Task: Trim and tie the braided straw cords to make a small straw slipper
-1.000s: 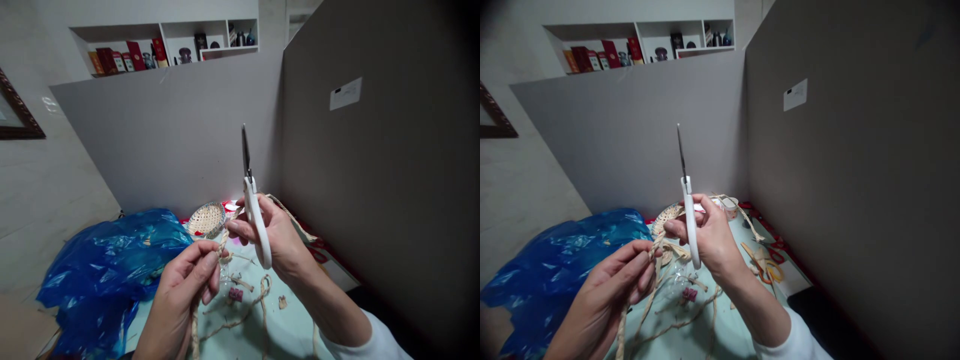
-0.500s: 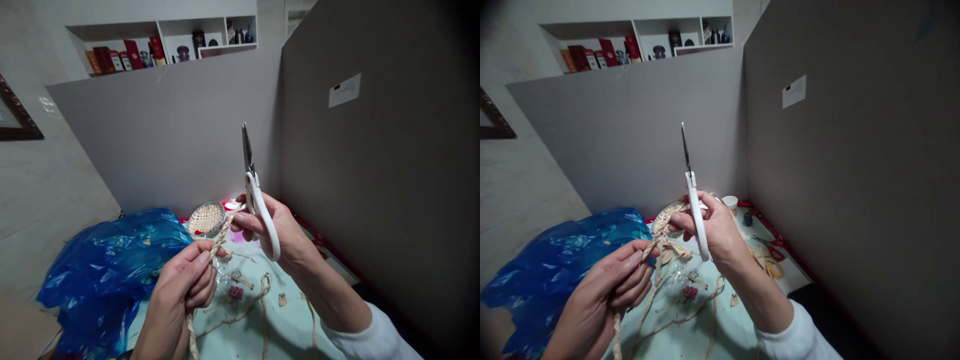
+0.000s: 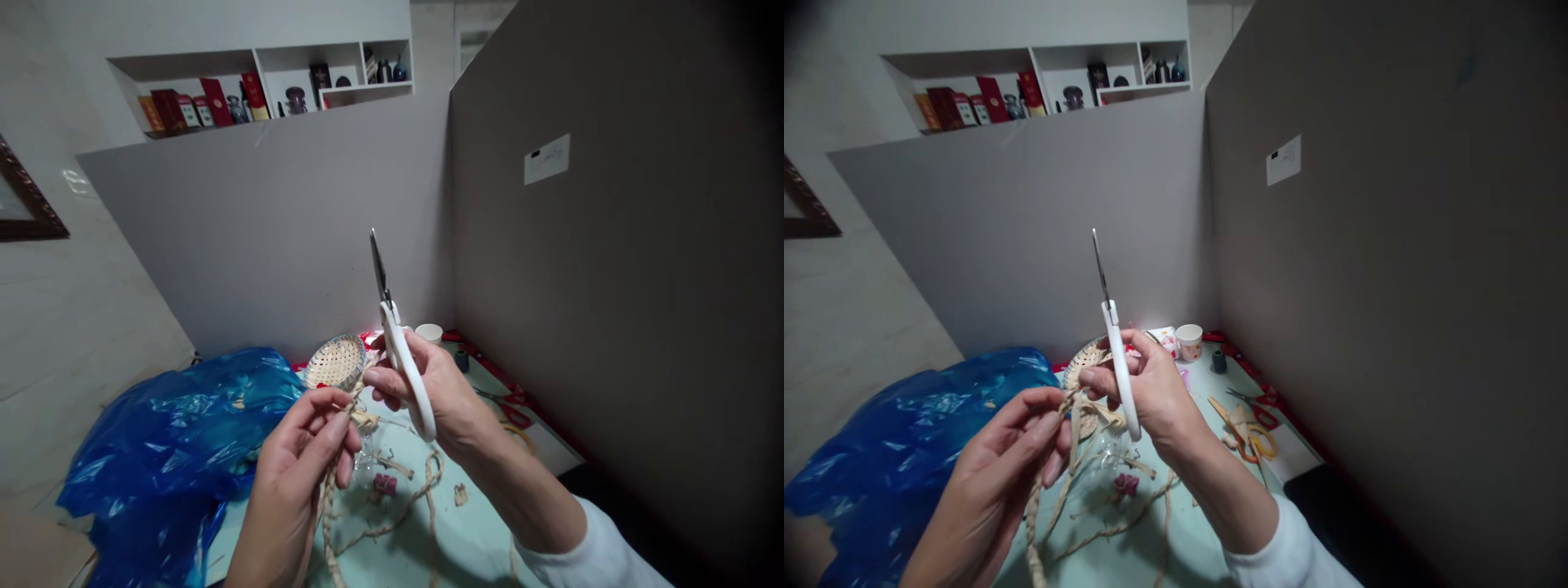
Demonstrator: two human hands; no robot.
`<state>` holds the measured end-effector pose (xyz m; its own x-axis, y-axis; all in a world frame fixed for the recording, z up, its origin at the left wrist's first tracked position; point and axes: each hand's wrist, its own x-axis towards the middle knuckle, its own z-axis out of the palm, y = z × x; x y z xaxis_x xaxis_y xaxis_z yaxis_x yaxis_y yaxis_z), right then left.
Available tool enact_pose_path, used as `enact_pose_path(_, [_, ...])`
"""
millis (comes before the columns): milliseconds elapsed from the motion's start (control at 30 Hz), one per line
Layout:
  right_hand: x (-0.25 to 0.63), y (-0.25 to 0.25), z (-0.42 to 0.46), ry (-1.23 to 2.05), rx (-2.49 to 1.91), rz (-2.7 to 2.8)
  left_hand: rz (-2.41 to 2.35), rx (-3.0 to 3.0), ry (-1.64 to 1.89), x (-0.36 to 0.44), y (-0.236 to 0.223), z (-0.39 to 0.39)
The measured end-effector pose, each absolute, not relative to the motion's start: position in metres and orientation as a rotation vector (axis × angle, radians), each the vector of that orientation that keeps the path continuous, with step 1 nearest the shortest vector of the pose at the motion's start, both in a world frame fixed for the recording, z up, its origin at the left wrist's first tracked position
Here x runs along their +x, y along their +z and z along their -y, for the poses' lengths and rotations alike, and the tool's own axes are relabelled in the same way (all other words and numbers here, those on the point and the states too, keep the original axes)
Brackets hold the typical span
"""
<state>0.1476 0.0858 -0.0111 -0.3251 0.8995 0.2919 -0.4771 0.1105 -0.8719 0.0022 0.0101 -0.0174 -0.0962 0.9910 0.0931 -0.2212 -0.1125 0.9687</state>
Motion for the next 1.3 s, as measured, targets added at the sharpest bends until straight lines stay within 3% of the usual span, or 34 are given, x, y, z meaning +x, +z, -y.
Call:
enact_pose_path(467, [0.147, -0.017, -0.095, 1.465, -0.635, 1.124, -0.816, 0.941, 1.203, 0.004, -0.011, -0.009])
enact_pose_path(733, [0.166, -0.011, -0.105, 1.202, -0.74, 1.196, -1.182, 1.299, 1.257, 0.006, -0.022, -0.021])
enact_pose_path(900, [0.17, -0.009, -0.108, 1.161, -0.798, 1.269, -1.057, 1.278, 1.144, 0.011, -0.021, -0.013])
enact_pose_path(1133, [0.154, -0.034, -0.122, 1.335, -0.871, 1.424, -0.935, 1.064, 1.309, 0.01, -0.008, -0.001])
enact_pose_path(1300, [0.156, -0.033, -0.123, 1.263, -0.873, 1.528, -0.907, 0.956, 1.442, 0.004, -0.001, 0.0])
